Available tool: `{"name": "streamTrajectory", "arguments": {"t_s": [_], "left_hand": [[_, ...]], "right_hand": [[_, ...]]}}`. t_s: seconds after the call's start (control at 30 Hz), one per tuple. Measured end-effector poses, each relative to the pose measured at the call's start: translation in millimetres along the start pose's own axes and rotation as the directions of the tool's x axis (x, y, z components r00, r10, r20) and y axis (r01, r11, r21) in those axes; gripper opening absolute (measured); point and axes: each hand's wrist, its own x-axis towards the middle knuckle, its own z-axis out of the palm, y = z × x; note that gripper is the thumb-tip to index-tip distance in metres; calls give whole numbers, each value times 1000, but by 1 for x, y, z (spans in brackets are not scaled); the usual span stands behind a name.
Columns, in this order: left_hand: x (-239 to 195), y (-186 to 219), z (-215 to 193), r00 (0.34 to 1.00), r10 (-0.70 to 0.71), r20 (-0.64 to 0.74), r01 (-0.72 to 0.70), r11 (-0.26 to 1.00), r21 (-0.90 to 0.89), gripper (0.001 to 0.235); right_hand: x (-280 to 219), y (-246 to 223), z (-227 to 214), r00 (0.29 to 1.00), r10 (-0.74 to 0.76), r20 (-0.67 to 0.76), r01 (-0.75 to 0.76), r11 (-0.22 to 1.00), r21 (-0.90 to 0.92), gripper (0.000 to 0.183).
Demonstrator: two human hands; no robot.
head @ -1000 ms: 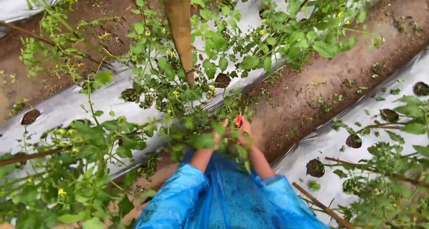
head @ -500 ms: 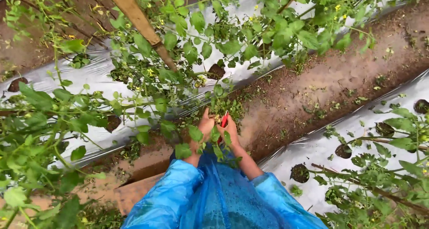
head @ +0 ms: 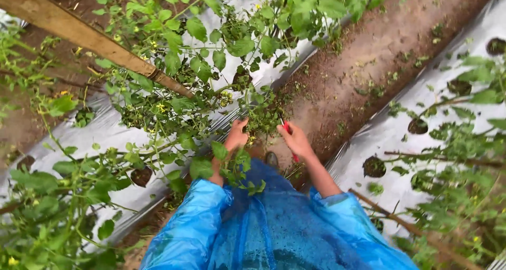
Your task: Pruning tomato plants in a field using hand shears to remove excess foliage and suckers.
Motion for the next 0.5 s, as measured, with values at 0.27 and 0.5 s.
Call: {"name": "streamTrajectory", "arguments": {"t_s": [0.27,0.5], "left_hand": [[-17,9,-16,975,192,114,-208,967,147,61],[-22,11,-27,975,219,35,-221,973,68,61]], "right_hand": [[25,-8,33,998,-9,64,21,983,-182,46],[16,-33,51,999,28,38,-21,988,-154,40]]}}
